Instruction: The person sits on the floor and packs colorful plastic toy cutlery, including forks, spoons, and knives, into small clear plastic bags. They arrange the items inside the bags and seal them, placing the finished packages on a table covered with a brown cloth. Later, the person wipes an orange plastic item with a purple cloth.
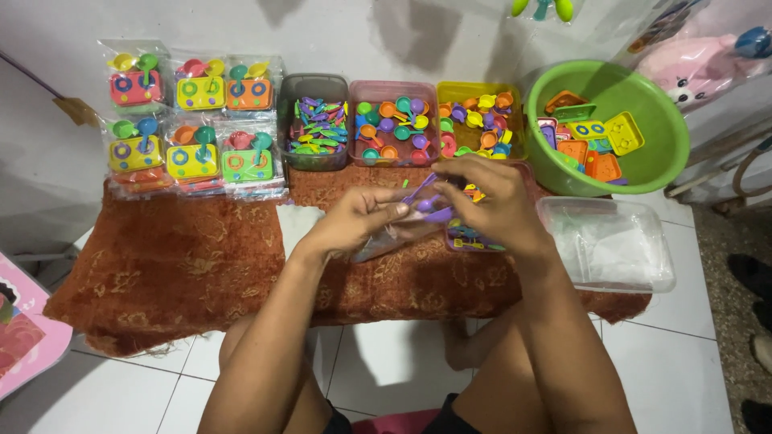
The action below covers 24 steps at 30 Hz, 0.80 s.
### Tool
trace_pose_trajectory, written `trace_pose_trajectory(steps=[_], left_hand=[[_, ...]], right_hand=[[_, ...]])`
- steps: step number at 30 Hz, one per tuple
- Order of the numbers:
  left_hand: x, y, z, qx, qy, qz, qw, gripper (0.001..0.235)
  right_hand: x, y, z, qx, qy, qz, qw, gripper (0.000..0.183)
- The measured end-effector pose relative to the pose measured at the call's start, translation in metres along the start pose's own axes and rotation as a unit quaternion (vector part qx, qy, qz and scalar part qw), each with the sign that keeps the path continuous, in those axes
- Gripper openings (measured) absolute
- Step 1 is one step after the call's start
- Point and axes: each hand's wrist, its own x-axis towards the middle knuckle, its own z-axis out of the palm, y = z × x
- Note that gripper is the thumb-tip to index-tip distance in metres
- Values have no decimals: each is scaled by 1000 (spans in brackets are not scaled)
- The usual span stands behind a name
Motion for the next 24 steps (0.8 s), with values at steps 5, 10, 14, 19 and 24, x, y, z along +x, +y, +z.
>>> trace_pose_trajectory(steps=[5,10,14,19,24], left_hand=[[-3,25,17,-19,0,10,1000,40],[-7,30,23,-24,7,30,999,39],[-8,36,29,-18,27,30,999,39],[0,29,33,-43,51,46,997,38],[6,16,22,-82,56,62,993,40]], right_hand=[[0,5,1,0,10,24,1000,22],[1,5,1,-11,12,34,999,22],[2,2,4,2,3,27,1000,21],[3,6,14,13,1,-1,1000,18],[9,9,21,9,35,-18,999,27]])
